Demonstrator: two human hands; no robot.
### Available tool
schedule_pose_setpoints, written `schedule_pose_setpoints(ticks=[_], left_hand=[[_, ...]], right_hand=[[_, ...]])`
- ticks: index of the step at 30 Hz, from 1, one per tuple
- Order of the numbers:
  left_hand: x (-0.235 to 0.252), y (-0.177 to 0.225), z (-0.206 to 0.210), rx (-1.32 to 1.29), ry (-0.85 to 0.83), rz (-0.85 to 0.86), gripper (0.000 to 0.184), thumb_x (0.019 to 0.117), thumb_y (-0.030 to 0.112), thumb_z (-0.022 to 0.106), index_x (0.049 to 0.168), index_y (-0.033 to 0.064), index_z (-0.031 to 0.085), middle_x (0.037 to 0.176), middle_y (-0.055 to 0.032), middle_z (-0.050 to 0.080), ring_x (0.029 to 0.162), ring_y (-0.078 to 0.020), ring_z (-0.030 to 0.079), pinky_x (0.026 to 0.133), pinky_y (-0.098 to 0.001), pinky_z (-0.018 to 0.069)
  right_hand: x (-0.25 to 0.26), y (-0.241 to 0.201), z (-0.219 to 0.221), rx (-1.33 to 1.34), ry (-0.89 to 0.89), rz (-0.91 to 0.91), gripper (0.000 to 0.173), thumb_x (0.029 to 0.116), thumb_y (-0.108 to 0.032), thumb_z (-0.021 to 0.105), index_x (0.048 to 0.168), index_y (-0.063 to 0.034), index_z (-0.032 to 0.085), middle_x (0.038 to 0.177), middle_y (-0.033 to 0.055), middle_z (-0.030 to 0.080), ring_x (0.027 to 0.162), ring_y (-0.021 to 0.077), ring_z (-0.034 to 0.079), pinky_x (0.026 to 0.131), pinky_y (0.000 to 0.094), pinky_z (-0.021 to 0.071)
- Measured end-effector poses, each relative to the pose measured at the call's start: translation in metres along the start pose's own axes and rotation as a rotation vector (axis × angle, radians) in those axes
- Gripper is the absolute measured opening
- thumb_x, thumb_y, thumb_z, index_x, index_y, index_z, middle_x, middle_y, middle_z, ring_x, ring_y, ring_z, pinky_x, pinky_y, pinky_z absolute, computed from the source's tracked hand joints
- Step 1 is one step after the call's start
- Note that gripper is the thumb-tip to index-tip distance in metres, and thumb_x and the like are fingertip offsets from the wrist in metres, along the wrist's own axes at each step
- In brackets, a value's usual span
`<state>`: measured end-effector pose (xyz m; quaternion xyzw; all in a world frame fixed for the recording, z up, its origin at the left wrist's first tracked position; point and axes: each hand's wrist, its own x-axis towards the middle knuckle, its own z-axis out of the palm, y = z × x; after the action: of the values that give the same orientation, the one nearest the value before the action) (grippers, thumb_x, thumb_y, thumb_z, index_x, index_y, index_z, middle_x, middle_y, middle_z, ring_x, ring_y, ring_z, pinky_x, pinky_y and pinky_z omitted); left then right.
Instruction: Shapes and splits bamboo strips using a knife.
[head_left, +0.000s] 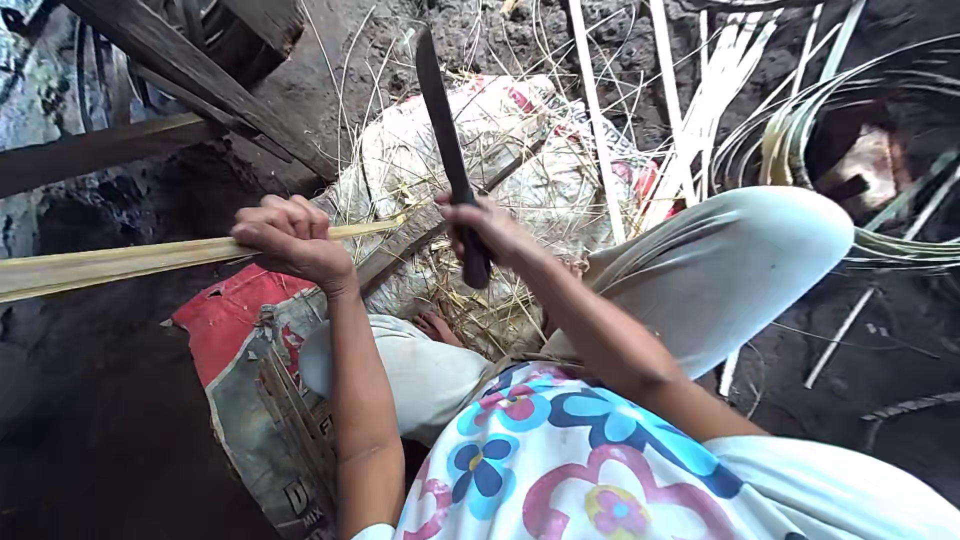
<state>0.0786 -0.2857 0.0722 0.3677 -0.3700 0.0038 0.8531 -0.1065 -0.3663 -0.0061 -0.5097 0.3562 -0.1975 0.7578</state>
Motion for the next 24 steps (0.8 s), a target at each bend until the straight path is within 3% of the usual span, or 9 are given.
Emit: schedule_pose_setpoints(ticks=[2, 4, 7, 8, 11, 13, 17, 22, 24], left_hand=[[-0.012, -0.018, 0.000, 0.024, -0.004, -0.039, 0.049, 0.1135, 0.026, 0.018, 0.072, 0.0165, 0.042, 0.052, 0.0096, 0.037, 0.041, -0.0014, 0.036, 0.043, -0.0163, 0.0370], [-0.020, -0.033, 0.000, 0.031, -0.001, -0.084, 0.050, 0.1136, 0.027, 0.016, 0.072, 0.0163, 0.041, 0.052, 0.0094, 0.036, 0.041, -0.0016, 0.036, 0.042, -0.0162, 0.0367], [-0.029, -0.052, 0.004, 0.039, 0.028, -0.113, 0.052, 0.1137, 0.026, 0.014, 0.070, 0.0162, 0.040, 0.050, 0.0096, 0.035, 0.039, -0.0012, 0.035, 0.041, -0.0159, 0.0355], [-0.032, -0.058, 0.004, 0.044, 0.030, -0.123, 0.051, 0.1135, 0.026, 0.014, 0.070, 0.0162, 0.040, 0.049, 0.0095, 0.035, 0.039, -0.0013, 0.035, 0.040, -0.0159, 0.0357], [-0.040, -0.076, 0.003, 0.070, 0.053, -0.146, 0.053, 0.1133, 0.026, 0.014, 0.067, 0.0163, 0.039, 0.048, 0.0085, 0.034, 0.037, -0.0023, 0.035, 0.039, -0.0160, 0.0349], [-0.046, -0.084, 0.003, 0.106, 0.066, -0.164, 0.054, 0.1134, 0.025, 0.014, 0.067, 0.0168, 0.038, 0.048, 0.0084, 0.035, 0.037, -0.0022, 0.036, 0.039, -0.0160, 0.0348], [-0.053, -0.088, 0.005, 0.178, 0.042, -0.178, 0.051, 0.1126, 0.019, 0.014, 0.067, 0.0170, 0.038, 0.048, 0.0093, 0.034, 0.039, -0.0013, 0.036, 0.041, -0.0159, 0.0344], [-0.062, -0.087, 0.014, 0.193, -0.011, -0.120, 0.047, 0.1117, 0.016, 0.019, 0.070, 0.0163, 0.039, 0.050, 0.0100, 0.035, 0.040, 0.0005, 0.037, 0.043, -0.0143, 0.0354], [-0.063, -0.085, 0.011, 0.183, -0.019, -0.115, 0.048, 0.1126, 0.018, 0.018, 0.070, 0.0157, 0.040, 0.050, 0.0094, 0.035, 0.040, -0.0005, 0.037, 0.043, -0.0152, 0.0357]], right_hand=[[-0.006, 0.057, -0.005, -0.293, 0.194, 0.094, 0.049, 0.0975, -0.020, 0.063, 0.144, -0.0113, 0.050, 0.087, 0.0184, 0.065, 0.061, 0.0291, 0.060, 0.055, 0.0473, 0.0515], [-0.005, 0.080, -0.005, -0.459, 0.215, 0.148, 0.055, 0.0946, -0.020, 0.066, 0.147, -0.0151, 0.050, 0.095, 0.0228, 0.068, 0.070, 0.0370, 0.065, 0.062, 0.0571, 0.0530], [0.001, 0.081, -0.003, -0.528, 0.118, 0.101, 0.067, 0.0961, -0.021, 0.069, 0.156, -0.0246, 0.039, 0.095, 0.0226, 0.068, 0.070, 0.0369, 0.064, 0.062, 0.0573, 0.0522], [0.001, 0.087, -0.002, -0.542, 0.108, 0.106, 0.066, 0.0970, -0.023, 0.069, 0.155, -0.0233, 0.039, 0.094, 0.0226, 0.067, 0.071, 0.0372, 0.064, 0.062, 0.0571, 0.0521], [0.008, 0.119, 0.001, -0.652, 0.127, 0.123, 0.049, 0.0964, -0.022, 0.066, 0.143, -0.0124, 0.052, 0.094, 0.0237, 0.069, 0.080, 0.0420, 0.068, 0.067, 0.0627, 0.0526], [0.013, 0.136, 0.003, -0.681, 0.107, 0.191, 0.048, 0.0965, -0.021, 0.065, 0.142, -0.0095, 0.053, 0.098, 0.0253, 0.069, 0.086, 0.0440, 0.069, 0.072, 0.0644, 0.0531], [0.010, 0.138, 0.013, -0.677, 0.106, 0.212, 0.048, 0.0956, -0.014, 0.066, 0.141, -0.0095, 0.051, 0.094, 0.0257, 0.068, 0.082, 0.0444, 0.068, 0.067, 0.0633, 0.0533], [0.007, 0.115, 0.031, -0.656, 0.106, -0.053, 0.054, 0.0887, -0.007, 0.069, 0.141, -0.0111, 0.056, 0.090, 0.0204, 0.071, 0.076, 0.0408, 0.069, 0.064, 0.0628, 0.0541], [0.004, 0.132, 0.026, -0.570, 0.100, 0.110, 0.050, 0.0919, -0.008, 0.066, 0.141, -0.0108, 0.054, 0.095, 0.0247, 0.069, 0.080, 0.0442, 0.069, 0.065, 0.0645, 0.0537]])
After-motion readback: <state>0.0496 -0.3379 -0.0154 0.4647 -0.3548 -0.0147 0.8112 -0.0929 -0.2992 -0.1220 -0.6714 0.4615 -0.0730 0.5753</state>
